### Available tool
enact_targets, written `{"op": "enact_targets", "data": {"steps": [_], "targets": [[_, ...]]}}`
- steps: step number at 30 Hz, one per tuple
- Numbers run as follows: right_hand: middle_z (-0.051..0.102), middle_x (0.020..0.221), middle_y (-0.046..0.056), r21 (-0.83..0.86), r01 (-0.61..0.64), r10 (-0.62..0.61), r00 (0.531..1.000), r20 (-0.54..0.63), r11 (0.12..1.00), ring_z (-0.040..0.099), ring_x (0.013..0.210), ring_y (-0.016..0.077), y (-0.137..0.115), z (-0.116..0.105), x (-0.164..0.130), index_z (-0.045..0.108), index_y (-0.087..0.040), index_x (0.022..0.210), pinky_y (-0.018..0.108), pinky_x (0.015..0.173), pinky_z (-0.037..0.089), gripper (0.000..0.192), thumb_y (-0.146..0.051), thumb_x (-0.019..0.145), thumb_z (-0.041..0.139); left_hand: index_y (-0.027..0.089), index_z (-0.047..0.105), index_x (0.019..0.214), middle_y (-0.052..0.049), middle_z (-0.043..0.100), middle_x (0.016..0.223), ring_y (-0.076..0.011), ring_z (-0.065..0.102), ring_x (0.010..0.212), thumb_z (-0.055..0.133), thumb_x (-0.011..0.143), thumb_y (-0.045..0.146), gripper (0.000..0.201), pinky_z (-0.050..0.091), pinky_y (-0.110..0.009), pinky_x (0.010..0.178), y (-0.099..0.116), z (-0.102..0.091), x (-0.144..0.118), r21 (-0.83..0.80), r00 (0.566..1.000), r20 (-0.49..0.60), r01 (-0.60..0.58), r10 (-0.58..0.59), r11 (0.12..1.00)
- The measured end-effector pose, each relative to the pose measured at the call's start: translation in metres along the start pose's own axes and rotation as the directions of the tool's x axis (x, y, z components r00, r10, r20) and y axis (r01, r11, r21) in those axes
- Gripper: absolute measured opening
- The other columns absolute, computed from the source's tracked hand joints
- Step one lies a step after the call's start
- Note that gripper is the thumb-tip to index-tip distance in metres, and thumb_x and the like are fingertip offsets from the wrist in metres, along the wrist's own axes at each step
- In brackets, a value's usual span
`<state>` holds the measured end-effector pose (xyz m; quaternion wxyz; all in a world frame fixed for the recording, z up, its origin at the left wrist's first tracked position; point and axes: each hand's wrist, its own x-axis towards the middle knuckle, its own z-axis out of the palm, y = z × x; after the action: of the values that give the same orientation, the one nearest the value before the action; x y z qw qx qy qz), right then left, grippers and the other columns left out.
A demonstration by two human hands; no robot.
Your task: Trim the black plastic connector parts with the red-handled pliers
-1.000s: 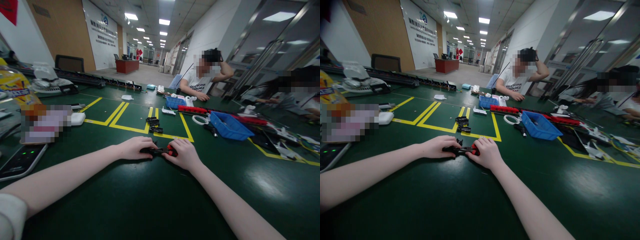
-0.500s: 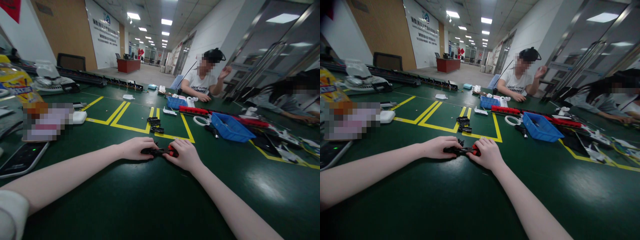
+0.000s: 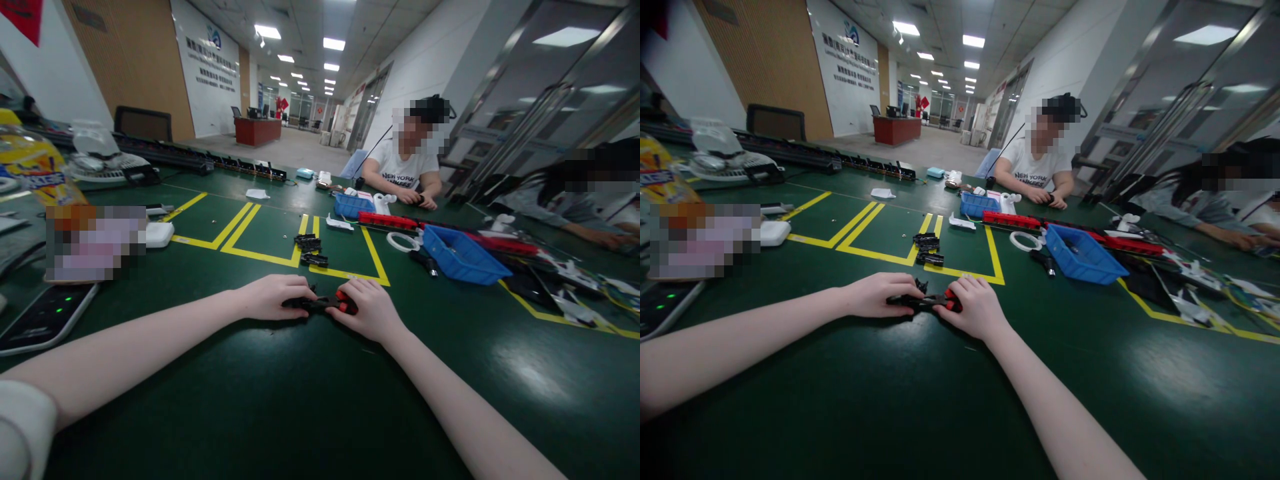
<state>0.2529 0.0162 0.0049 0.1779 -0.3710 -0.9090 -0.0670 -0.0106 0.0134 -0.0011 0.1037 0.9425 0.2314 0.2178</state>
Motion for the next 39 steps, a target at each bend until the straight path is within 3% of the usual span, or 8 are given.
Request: {"op": "enact_targets", "data": {"steps": [10,26,39], "targets": [[0.067,0.091,0.008,0.019,-0.003,0.003,1.000,0.005,1.000,0.060,0.086,0.0230,0.0005,0.0005,0.0006,0.060,-0.018,0.089,0.035,0.077,0.040,0.031,-0.049,0.084,0.061,0.019,0.060,0.115,-0.008,0.064,0.105,-0.0213,0.062,0.091,0.060,0.090,0.035,0.030,0.047,-0.031,0.077,-0.0007,0.0017,0.0012,0.101,1.000,0.005,-0.004,0.004,0.995],[0.064,0.086,0.008,0.003,0.002,-0.002,1.000,0.024,1.000,0.058,0.079,0.0214,-0.0004,0.0008,0.0006,0.058,-0.020,0.082,0.033,0.070,0.041,0.030,-0.049,0.085,0.060,0.020,0.063,0.112,-0.007,0.065,0.100,-0.0192,0.061,0.087,0.058,0.092,0.034,0.025,0.046,-0.030,0.077,-0.0005,0.0021,0.0014,0.100,0.999,-0.028,-0.020,0.023,0.995],[0.067,0.089,0.008,-0.015,0.013,-0.013,0.999,-0.032,1.000,0.061,0.086,0.0235,-0.0004,0.0009,0.0004,0.061,-0.020,0.090,0.035,0.076,0.040,0.030,-0.049,0.083,0.062,0.019,0.062,0.111,-0.007,0.064,0.103,-0.0199,0.061,0.090,0.062,0.088,0.031,0.026,0.046,-0.029,0.076,0.0013,0.0000,0.0026,0.018,1.000,0.001,0.029,-0.029,0.999]]}}
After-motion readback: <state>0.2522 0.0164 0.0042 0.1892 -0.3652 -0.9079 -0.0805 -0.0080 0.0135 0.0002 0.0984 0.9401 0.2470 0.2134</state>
